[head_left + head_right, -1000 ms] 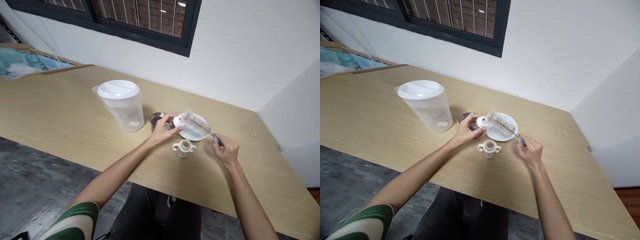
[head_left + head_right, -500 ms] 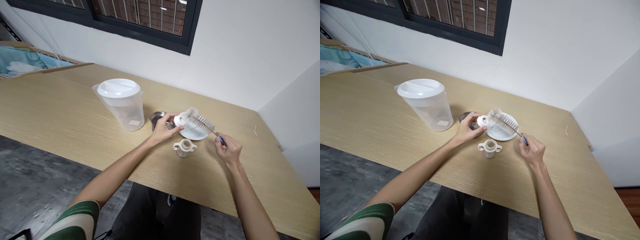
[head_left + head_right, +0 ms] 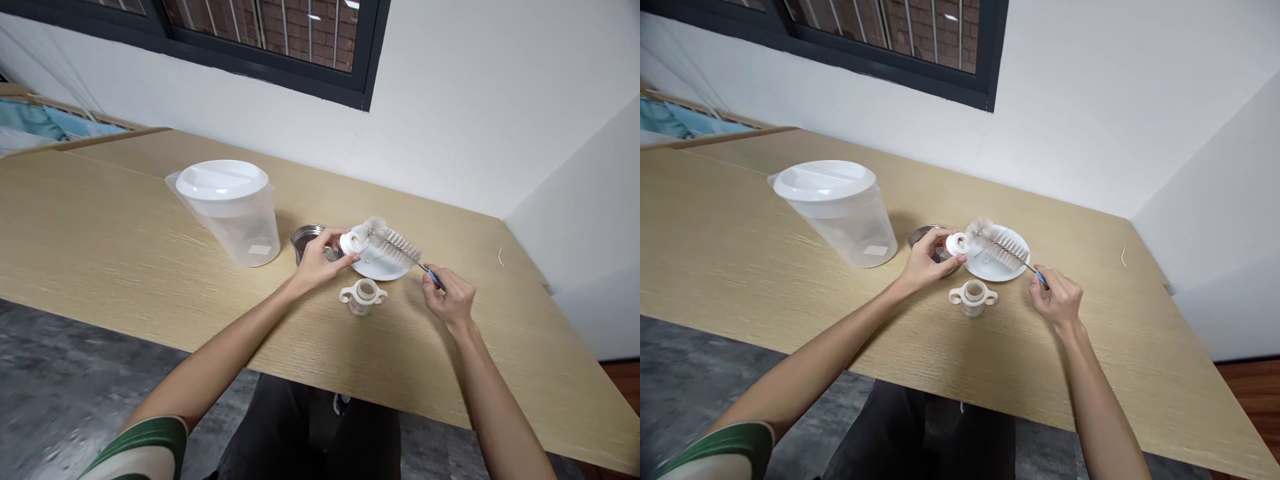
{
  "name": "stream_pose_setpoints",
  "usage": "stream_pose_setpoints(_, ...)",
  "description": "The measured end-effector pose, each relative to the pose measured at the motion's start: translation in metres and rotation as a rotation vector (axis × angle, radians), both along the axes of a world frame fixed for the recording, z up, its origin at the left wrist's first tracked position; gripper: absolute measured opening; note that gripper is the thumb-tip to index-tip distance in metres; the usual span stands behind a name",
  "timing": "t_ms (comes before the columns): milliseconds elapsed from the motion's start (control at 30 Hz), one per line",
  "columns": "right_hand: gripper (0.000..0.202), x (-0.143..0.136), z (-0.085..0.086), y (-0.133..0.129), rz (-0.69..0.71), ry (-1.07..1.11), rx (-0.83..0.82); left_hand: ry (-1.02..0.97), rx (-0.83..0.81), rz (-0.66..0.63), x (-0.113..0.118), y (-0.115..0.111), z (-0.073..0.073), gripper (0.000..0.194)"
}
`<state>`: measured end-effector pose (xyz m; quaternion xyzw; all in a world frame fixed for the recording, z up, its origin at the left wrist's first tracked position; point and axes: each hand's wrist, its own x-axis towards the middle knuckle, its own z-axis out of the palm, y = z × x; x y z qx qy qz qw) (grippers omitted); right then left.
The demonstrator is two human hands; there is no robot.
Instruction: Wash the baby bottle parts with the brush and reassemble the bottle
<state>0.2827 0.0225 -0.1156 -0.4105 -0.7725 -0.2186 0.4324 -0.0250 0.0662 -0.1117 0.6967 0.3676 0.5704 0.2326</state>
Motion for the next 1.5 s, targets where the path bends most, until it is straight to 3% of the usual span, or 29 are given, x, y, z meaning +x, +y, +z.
stream_pose_setpoints(800,0.017,-0.001,-0.0003,-0.0007,0.01,-0.007,0.017,0.033,0.027,0.011,0.0012,-0.0022,0.0037,0.05)
stream_pose_setpoints(1033,0.017,-0.0007,-0.0001,0.0019,-0.044,-0.02,0.0,0.032,0.039,0.004,0.0017,-0.0018,0.004,0.05)
stream_pose_setpoints(1267,0.018,-0.0028,0.0009,-0.0021,0.04,-0.027,-0.029,0.046,0.029,0.008,0.0032,-0.0029,0.005,0.051)
stream_pose_setpoints(1500,0.017,0.0033,-0.0023,0.0018,-0.05,0.019,-0.012,0.023,0.002,0.011,0.0023,-0.0019,0.0011,0.056)
